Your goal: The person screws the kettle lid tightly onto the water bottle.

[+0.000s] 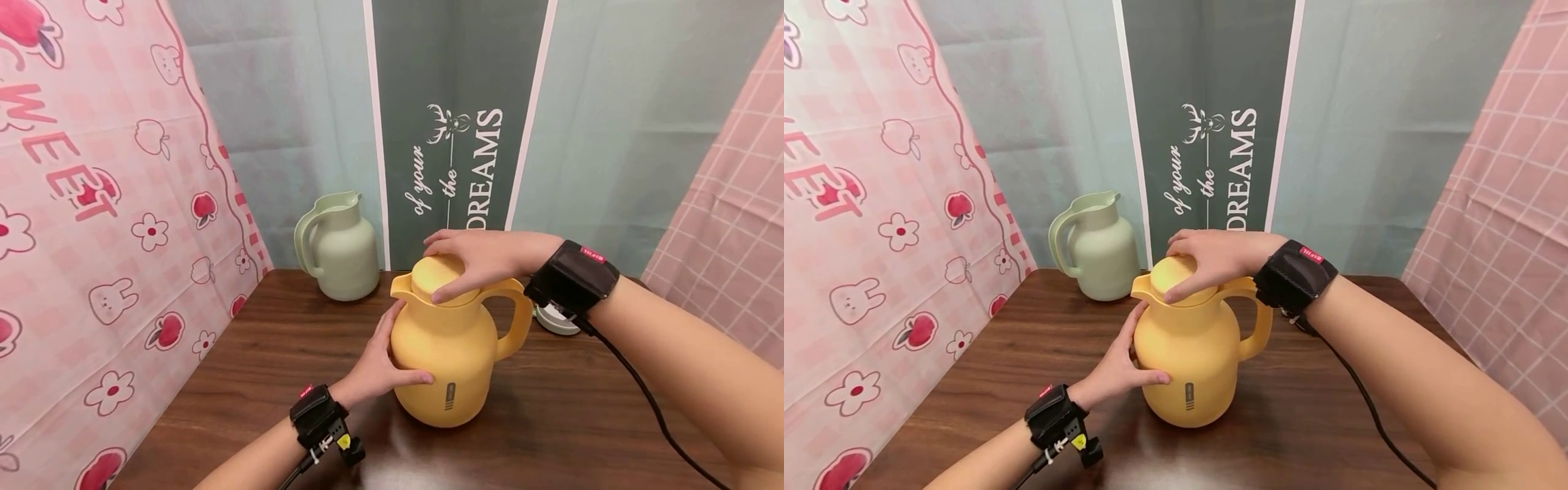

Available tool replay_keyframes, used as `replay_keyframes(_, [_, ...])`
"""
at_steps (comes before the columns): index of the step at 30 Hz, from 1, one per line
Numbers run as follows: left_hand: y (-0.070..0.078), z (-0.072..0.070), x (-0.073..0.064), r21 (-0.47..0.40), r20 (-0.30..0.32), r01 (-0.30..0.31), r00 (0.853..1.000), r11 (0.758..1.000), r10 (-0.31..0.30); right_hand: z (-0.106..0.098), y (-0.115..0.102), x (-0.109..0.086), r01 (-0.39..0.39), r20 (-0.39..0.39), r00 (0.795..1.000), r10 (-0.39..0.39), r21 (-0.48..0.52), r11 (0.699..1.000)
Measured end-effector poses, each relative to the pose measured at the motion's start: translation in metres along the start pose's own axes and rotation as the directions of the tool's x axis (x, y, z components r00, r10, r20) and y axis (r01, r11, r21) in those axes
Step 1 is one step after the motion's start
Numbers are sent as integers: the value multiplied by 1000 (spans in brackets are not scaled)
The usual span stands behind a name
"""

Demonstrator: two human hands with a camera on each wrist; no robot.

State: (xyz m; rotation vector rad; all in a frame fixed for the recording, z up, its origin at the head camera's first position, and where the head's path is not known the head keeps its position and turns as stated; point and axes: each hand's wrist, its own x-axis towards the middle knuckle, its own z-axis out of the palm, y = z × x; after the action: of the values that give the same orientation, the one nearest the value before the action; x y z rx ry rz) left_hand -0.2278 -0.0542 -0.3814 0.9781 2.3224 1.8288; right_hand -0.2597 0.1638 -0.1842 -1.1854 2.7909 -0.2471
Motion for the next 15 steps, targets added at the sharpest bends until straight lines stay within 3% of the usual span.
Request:
replay_keyframes(4, [1,0,0,-4,-2,0,1000,1000,0,2,1,0,11,-30,999,-11,-5,1000])
replay_keyframes(10, [1,0,0,-6,0,7,1000,1000,-7,6,-1,2,-63,-64,996,59,-60,996])
replay_keyframes(13, [1,0,0,-8,1,8,1000,1000,-8,5,-1,0,-65,-44,997,61,-83,994])
replay_keyframes(15, [1,0,0,-8,4,10,1000,1000,-9,1,-2,-2,-53,-12,999,53,-34,998])
